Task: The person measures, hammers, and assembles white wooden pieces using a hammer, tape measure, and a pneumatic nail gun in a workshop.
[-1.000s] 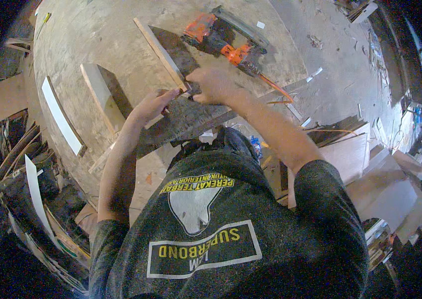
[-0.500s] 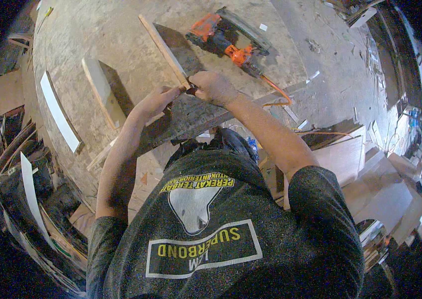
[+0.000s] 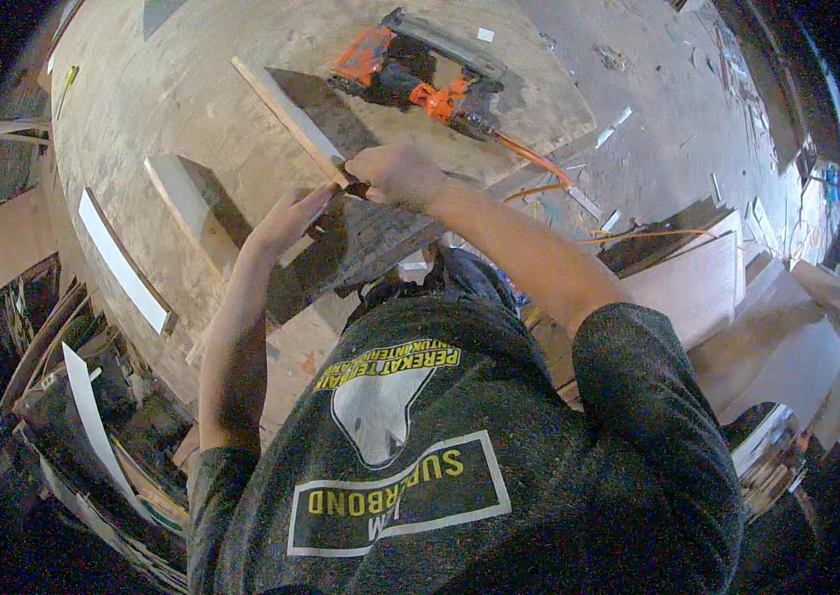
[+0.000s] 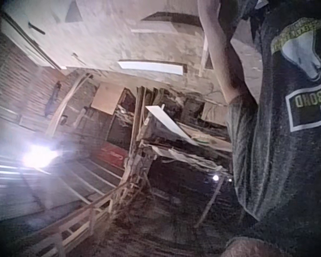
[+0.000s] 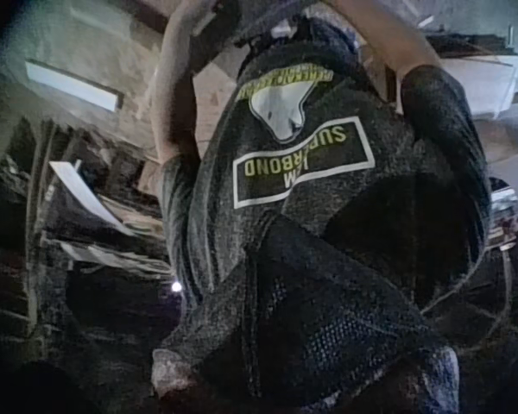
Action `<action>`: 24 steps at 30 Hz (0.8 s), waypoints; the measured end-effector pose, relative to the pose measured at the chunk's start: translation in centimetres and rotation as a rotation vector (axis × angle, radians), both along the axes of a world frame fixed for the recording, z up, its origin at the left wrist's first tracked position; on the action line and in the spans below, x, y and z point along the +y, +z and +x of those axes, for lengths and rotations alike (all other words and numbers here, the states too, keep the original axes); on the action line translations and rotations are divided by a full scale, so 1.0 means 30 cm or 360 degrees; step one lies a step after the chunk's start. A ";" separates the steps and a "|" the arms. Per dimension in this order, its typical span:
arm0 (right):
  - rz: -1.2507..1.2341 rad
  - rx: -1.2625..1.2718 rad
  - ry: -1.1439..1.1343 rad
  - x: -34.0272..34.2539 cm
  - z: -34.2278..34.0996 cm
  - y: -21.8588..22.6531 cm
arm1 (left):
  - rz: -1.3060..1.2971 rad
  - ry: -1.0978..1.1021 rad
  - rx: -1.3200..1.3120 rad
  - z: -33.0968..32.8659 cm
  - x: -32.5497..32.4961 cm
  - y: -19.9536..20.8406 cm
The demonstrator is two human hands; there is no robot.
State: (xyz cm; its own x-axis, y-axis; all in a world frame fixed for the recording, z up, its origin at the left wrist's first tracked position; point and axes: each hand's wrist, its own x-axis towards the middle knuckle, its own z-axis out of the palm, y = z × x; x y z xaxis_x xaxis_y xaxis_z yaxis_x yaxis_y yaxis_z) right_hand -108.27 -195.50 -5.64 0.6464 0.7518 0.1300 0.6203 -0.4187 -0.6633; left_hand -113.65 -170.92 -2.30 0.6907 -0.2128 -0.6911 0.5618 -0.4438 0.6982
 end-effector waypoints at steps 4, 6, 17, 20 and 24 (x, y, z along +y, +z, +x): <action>0.0152 -0.0420 -0.0038 -0.047 0.079 0.111 | 0.0137 -0.0100 0.0088 -0.001 0.019 0.002; 0.0192 -0.0353 -0.0565 -0.095 0.207 0.069 | 0.0171 -0.0092 0.0102 -0.002 0.005 0.013; -0.0448 0.0146 -0.0667 -0.160 0.397 0.184 | 0.0094 0.0006 -0.0034 -0.021 0.003 0.027; -0.0528 0.0201 -0.0687 -0.223 0.354 0.337 | 0.0070 -0.0007 0.0088 -0.023 0.033 -0.007; -0.0625 0.0389 -0.0850 -0.327 0.265 0.363 | 0.0130 -0.0177 0.0102 0.006 0.023 0.014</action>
